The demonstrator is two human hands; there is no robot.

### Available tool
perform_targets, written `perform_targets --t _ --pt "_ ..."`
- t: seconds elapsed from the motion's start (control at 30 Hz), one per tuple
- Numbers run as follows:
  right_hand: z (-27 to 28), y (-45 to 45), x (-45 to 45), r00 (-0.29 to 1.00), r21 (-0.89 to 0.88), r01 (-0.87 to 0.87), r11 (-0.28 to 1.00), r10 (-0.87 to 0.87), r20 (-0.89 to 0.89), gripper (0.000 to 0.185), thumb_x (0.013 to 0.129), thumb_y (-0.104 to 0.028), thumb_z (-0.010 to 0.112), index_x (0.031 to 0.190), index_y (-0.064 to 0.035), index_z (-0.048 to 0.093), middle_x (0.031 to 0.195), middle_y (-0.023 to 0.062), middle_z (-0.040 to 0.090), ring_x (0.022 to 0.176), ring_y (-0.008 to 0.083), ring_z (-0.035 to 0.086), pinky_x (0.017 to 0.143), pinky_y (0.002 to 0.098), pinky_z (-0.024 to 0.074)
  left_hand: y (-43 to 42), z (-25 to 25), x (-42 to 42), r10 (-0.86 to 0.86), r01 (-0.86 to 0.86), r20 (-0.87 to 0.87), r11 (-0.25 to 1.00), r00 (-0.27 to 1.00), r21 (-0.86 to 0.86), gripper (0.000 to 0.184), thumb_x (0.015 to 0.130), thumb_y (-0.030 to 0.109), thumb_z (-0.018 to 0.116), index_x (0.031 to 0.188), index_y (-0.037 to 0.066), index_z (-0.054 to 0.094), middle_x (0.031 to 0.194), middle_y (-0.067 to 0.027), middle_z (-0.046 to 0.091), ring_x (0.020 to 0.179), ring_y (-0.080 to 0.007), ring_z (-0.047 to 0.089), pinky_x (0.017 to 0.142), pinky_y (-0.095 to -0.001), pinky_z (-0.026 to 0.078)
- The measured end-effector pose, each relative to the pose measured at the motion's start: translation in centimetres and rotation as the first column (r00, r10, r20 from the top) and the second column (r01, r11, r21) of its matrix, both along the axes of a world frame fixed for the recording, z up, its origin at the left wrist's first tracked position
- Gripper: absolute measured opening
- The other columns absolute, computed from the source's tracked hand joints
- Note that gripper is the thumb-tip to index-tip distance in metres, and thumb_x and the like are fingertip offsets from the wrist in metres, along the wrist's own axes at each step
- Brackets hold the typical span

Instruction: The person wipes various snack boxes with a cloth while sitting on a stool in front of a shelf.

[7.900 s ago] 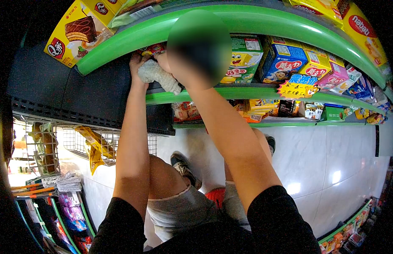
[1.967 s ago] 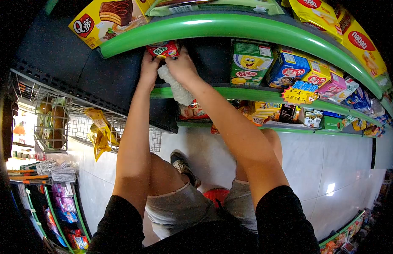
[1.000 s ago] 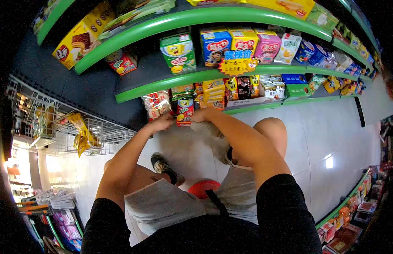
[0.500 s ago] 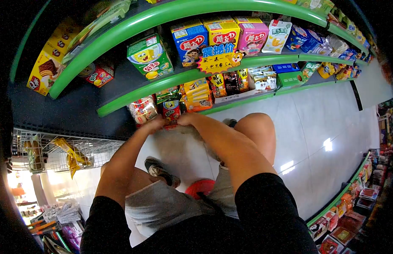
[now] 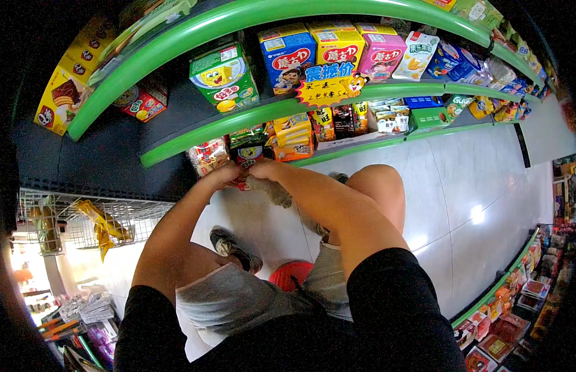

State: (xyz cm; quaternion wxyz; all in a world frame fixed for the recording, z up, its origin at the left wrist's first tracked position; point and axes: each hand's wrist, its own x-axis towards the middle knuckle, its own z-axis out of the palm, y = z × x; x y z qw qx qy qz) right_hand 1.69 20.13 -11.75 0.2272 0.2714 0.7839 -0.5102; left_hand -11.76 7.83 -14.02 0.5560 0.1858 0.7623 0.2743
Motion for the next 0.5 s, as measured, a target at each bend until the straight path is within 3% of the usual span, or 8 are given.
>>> perform_targets --t 0.1,0.17,0.23,0.3,0.37,0.4,0.43,0.5 --pt "2.5 -0.4 0.9 0.993 -0.003 0.096 0.995 -0.096 -0.062 0.042 0.086 -0.023 0.062 0.113 0.0082 0.066 0.115 0.0219 0.066 0.101 0.0298 0.065 0.08 0.0423 0.052 -1.2 2.6 0.8 0.014 -0.012 -0.049 0.999 0.999 0.031 0.041 0.09 0.016 0.063 0.126 -0.002 0.055 0.103 -0.0112 0.069 0.087 -0.0231 0.068 0.069 -0.0391 0.057" --pt "2.0 -0.4 0.9 0.989 -0.071 0.143 0.987 -0.14 0.037 0.05 0.082 -0.026 0.066 0.117 0.0105 0.062 0.119 0.023 0.064 0.106 0.0304 0.063 0.083 0.0422 0.0516 -2.0 7.3 2.7 0.016 -0.01 -0.081 0.997 0.997 0.078 0.042 0.091 0.013 0.063 0.129 -0.001 0.052 0.11 -0.0111 0.067 0.093 -0.0231 0.067 0.072 -0.0393 0.058" --pt "6.6 -0.8 2.6 0.987 -0.102 0.161 0.982 -0.158 0.037 0.056 0.079 -0.027 0.07 0.12 0.0102 0.059 0.122 0.0237 0.062 0.108 0.031 0.062 0.085 0.0416 0.0515 -3.2 9.8 3.8 0.02 -0.006 -0.114 0.992 0.993 0.123 0.043 0.092 0.01 0.062 0.132 0.001 0.05 0.117 -0.011 0.066 0.099 -0.0232 0.066 0.074 -0.0395 0.058" --pt "7.3 -1.7 4.1 0.984 -0.135 0.177 0.975 -0.174 0.038 0.063 0.076 -0.028 0.074 0.123 0.0099 0.057 0.124 0.0243 0.061 0.109 0.0316 0.062 0.086 0.0409 0.0514 -4.8 10.7 4.1 0.089 -0.078 -0.052 0.978 0.995 0.193 0.06 0.089 0.009 0.067 0.142 0.004 0.038 0.125 -0.0115 0.061 0.11 -0.0241 0.062 0.082 -0.0391 0.057" --pt "4.0 -2.6 4.8 0.967 0.123 0.209 0.97 -0.186 -0.177 0.071 0.07 -0.029 0.08 0.124 0.0092 0.055 0.126 0.0247 0.059 0.113 0.0334 0.06 0.09 0.0394 0.051 -6.6 11.1 4.6 0.131 -0.122 -0.025 0.966 0.991 0.228 0.069 0.087 0.008 0.069 0.147 0.006 0.033 0.129 -0.0117 0.059 0.115 -0.0246 0.06 0.086 -0.0389 0.056" --pt "6.4 -2.1 5.8 0.989 0.036 0.03 0.999 -0.025 -0.148 0.071 0.069 -0.029 0.082 0.124 0.0057 0.055 0.122 0.0232 0.061 0.111 0.0318 0.061 0.093 0.0397 0.0503 -7.7 11.3 4.9 0.068 -0.065 -0.002 0.961 0.998 0.271 0.07 0.086 0.007 0.071 0.145 0.005 0.034 0.129 -0.0127 0.059 0.115 -0.0249 0.06 0.086 -0.0388 0.057" --pt "6.0 -2.0 6.6 0.903 0.044 -0.175 0.984 0.178 -0.391 0.071 0.071 -0.032 0.08 0.127 0.0021 0.051 0.119 0.0238 0.063 0.11 0.0338 0.063 0.094 0.0425 0.0496 -9.0 11.6 4.8 0.011 -0.014 0.012 0.95 1.0 0.313 0.07 0.085 0.007 0.072 0.144 0.004 0.034 0.128 -0.0136 0.059 0.115 -0.0253 0.06 0.087 -0.0388 0.057" --pt "6.8 -3.6 7.8 0.855 0.38 -0.201 0.903 0.35 -0.381 0.061 0.075 -0.037 0.075 0.116 0.0038 0.054 0.116 0.0268 0.064 0.108 0.0429 0.062 0.092 0.0492 0.0504 -11.0 12.5 5.9 0.016 -0.028 0.034 0.932 0.999 0.361 0.073 0.082 0.001 0.073 0.143 0.001 0.031 0.129 -0.0151 0.057 0.116 -0.0247 0.061 0.087 -0.0376 0.057"
